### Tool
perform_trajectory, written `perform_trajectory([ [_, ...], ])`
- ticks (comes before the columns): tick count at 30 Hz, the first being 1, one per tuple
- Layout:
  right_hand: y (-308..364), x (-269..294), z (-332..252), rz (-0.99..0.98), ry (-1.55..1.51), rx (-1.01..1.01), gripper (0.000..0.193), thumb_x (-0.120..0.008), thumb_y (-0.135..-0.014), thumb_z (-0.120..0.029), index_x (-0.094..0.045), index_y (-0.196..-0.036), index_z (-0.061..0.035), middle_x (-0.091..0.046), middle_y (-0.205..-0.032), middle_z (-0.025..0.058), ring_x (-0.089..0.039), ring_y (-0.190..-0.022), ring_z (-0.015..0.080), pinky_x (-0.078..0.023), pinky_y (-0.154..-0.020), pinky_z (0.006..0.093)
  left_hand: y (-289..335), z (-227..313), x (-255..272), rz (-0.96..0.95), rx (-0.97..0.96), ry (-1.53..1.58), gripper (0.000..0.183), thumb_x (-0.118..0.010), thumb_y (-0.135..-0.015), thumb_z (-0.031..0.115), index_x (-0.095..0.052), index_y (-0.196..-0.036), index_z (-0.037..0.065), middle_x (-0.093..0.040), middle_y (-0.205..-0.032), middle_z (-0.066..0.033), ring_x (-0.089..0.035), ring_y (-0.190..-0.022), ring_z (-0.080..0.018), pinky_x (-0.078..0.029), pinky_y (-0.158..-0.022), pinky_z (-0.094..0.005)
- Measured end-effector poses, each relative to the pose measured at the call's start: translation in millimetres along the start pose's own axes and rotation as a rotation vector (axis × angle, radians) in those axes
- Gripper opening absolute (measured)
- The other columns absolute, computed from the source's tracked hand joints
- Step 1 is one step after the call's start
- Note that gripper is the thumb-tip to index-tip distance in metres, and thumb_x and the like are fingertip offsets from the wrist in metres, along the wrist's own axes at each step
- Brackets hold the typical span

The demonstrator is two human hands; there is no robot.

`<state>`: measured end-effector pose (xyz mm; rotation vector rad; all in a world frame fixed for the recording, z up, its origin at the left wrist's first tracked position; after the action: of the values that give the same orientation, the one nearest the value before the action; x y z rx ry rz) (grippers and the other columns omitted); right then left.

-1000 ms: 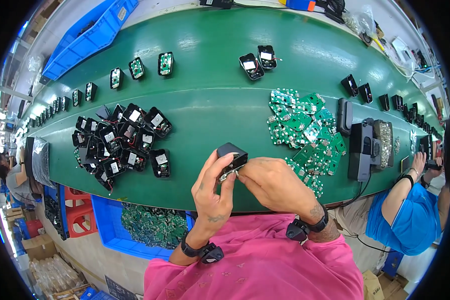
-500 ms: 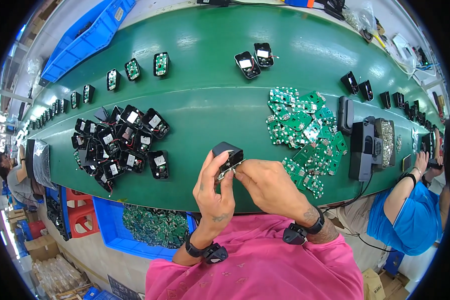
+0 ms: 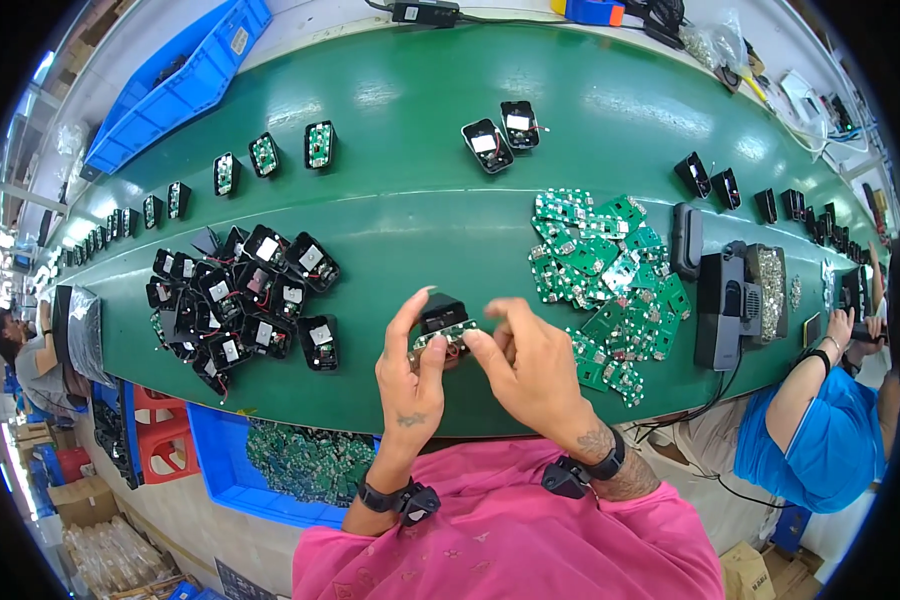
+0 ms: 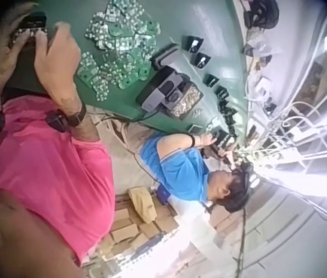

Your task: Assembling electronic circuit boards into their plastic housings on a manufacturing line.

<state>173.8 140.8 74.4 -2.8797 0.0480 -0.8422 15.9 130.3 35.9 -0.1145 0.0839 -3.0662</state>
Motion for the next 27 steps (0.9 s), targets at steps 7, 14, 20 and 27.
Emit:
perform_trajectory([
  [7, 3.1, 0.1, 13.0, 0.042, -0.214, -0.008, 0.012, -0.070, -0.090, -0.010, -0.066, -0.086, 0.0014, -0.064, -0.068, 0.0103, -0.062, -0.056, 0.0221, -0.046, -0.051, 0.0315, 1.7, -0.4, -12.4, -0.162, 0.101, 0.210, 0.062, -0.067, -0.086, -0.011, -0.043, -0.142, -0.001, -0.051, -0.133, -0.0167, -0.067, -0.101, -0.0210, -0.062, -0.083, -0.0319],
  [14, 13.7, 6.5, -17.1, 0.097, -0.247, 0.128, 0.007, -0.072, -0.085, -0.003, -0.065, -0.086, 0.0010, -0.064, -0.078, 0.0093, -0.061, -0.065, 0.0180, -0.047, -0.058, 0.0296, 1.4, 3.2, -18.5, -0.152, 0.047, 0.084, 0.060, -0.068, -0.081, -0.011, -0.056, -0.137, 0.008, -0.050, -0.137, -0.0138, -0.067, -0.104, -0.0194, -0.061, -0.077, -0.0280],
  [20, 14.9, -5.0, 20.7, -0.016, -0.371, -0.052, 0.011, -0.072, -0.089, -0.007, -0.069, -0.090, 0.0026, -0.065, -0.076, 0.0065, -0.059, -0.063, 0.0117, -0.045, -0.055, 0.0261, 5.0, 2.5, -19.8, -0.214, -0.004, -0.055, 0.059, -0.069, -0.081, -0.011, -0.056, -0.135, 0.006, -0.049, -0.140, -0.0135, -0.066, -0.102, -0.0164, -0.060, -0.076, -0.0255],
  [27, 12.3, -13.6, 20.2, -0.230, -0.433, -0.263, 0.018, -0.071, -0.092, -0.013, -0.068, -0.083, 0.0023, -0.065, -0.069, 0.0028, -0.058, -0.060, 0.0079, -0.043, -0.052, 0.0259, 4.4, 4.5, -18.5, -0.126, -0.082, -0.043, 0.052, -0.062, -0.081, -0.015, -0.061, -0.130, 0.005, -0.056, -0.134, -0.0155, -0.068, -0.091, -0.0141, -0.057, -0.070, -0.0253],
])
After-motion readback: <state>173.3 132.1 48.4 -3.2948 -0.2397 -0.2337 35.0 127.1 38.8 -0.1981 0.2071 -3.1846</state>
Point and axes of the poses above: each hand's wrist, its own y-axis away from the middle knuckle, its own x-axis out of the back of the hand, z = x × y, the point moved 10 cm from there along -y, towards the middle knuckle
